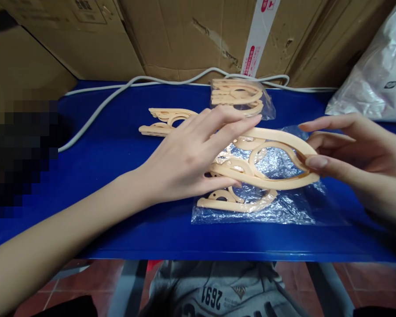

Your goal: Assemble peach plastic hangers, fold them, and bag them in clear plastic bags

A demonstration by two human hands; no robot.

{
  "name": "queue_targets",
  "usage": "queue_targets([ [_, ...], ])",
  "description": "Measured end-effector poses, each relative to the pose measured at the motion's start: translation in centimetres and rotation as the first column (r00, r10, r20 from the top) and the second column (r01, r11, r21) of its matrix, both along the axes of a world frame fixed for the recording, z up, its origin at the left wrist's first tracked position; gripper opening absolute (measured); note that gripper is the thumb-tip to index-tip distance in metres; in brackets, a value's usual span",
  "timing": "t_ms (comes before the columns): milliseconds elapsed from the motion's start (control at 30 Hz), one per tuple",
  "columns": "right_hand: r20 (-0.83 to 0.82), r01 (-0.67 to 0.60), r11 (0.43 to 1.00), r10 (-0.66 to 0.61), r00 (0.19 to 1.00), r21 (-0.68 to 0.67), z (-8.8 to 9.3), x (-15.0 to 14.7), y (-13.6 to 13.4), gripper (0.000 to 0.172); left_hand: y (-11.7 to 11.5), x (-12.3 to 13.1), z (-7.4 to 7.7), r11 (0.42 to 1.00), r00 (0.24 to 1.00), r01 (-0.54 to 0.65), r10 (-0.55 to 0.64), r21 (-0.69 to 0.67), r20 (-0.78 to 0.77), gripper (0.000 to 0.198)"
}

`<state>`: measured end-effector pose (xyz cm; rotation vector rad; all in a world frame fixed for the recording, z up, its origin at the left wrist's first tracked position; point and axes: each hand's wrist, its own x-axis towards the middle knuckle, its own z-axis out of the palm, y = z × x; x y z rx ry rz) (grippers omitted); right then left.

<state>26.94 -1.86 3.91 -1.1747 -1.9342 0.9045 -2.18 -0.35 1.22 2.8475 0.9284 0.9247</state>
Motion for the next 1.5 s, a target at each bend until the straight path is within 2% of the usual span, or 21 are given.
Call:
queue_targets([
  [100,-0.01,0.005,0.999,-0.005,1.0,-0.052,0.0,-0.2,0.1,0.035,0.3,-0.3,-0.2,1.0,1.0,0.011,-0.011,-0.011,-0.022,0.084],
  [367,-0.009,0.017,0.995,-0.018,1.0,-0.101,0.0,-0.6,0.3,0.036,0.4,-0.2,0.0,0.998,0.998,0.019,-0.022,-0.056,-0.053,0.083],
  [767,-0.04,-0.041,0.99,0.036,0.999,-0.134,-0.2,-0.3,0.5,0.035,0.6,-0.5,-0.2,0.998,0.997,0.031,-0.034,-0.045,-0.067,0.077],
  [1033,0.023,-0.059,0.993,0.062,0.998,-0.107,-0.4,-0.3,0.6,0.037,0.5,-0.4,-0.1,0.999,0.996,0.024,-0.026,-0.026,-0.081,0.07],
  [1100,0.084,-0.063,0.998,0.064,0.994,-0.02,-0.7,-0.2,0.5,0.037,0.4,-0.3,-0.1,1.0,0.998,0.019,-0.019,-0.008,-0.065,0.067],
  [1167,0.197,-0.095,0.983,0.063,0.978,0.159,-1.0,-0.3,0.3,0.044,0.2,-0.1,-0.1,1.0,0.999,-0.002,0.002,0.002,-0.045,0.064],
  [1267,0.344,-0.227,0.899,0.092,0.934,0.375,-1.5,-0.5,0.2,0.064,-0.2,0.2,0.0,0.999,0.998,-0.053,0.053,0.005,-0.036,0.064],
  [1367,0.416,-0.29,0.833,0.08,0.906,0.472,-1.7,-1.0,0.2,0.081,-0.7,0.6,0.1,0.996,0.997,-0.07,0.071,0.047,-0.04,0.064],
  [1500,0.488,-0.333,0.756,0.021,0.873,0.564,-1.7,-1.6,0.0,0.084,-1.1,1.1,0.1,0.994,0.995,-0.082,0.086,0.071,-0.06,0.061],
])
